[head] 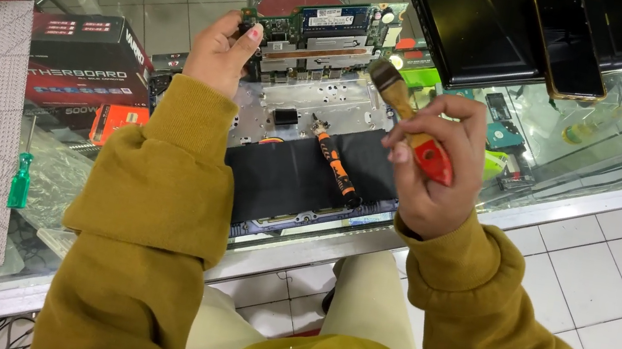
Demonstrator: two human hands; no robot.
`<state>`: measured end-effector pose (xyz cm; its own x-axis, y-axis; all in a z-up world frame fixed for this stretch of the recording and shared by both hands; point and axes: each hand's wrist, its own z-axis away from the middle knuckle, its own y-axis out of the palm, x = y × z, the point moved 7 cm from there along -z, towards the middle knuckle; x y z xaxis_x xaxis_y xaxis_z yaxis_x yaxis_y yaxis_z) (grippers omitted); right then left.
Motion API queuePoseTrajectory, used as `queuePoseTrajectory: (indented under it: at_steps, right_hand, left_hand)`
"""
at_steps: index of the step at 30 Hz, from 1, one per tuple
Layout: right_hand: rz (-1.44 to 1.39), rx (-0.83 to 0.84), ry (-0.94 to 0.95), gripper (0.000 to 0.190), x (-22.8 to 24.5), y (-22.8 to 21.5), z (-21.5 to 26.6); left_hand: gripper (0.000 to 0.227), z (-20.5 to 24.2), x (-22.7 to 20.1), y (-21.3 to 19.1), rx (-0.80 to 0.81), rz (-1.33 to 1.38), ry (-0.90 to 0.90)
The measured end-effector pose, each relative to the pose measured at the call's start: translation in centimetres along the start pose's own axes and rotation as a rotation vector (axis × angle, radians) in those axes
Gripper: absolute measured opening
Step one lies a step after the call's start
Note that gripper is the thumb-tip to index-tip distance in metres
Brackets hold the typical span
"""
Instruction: Cleaning a laptop motherboard with a brush and removing components with a screwdriver on a repair counter.
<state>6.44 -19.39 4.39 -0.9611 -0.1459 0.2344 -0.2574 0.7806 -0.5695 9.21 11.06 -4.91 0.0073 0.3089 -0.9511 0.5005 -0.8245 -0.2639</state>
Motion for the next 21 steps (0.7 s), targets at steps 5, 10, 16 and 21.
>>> queuePoseTrajectory:
  at_steps: [5, 10, 16, 21]
  right_hand:
    - [0.02, -0.017, -0.088, 0.025, -1.1, 1.5, -3.0]
    - [-0.013, 0.071, -0.14, 0.02, -2.0, 4.5, -3.0]
    - [-0.085, 0.039, -0.086, 0.017, -2.6, 4.5, -3.4]
    - [0.107, -0.094, -0.038, 0.011, -2.6, 1.9, -2.6]
  left_hand:
    - [0.044, -0.2, -0.3, -0.2, 0.002, 0.002, 0.005]
    - [0.06, -0.7, 1.0, -0.2, -0.039, 0.005, -0.061]
    - [0.07, -0.9, 1.4, -0.2, -0.023, 0.026, -0.042]
    - [0.039, -0.1, -0.5, -0.2, -0.009, 0.05, 0.016]
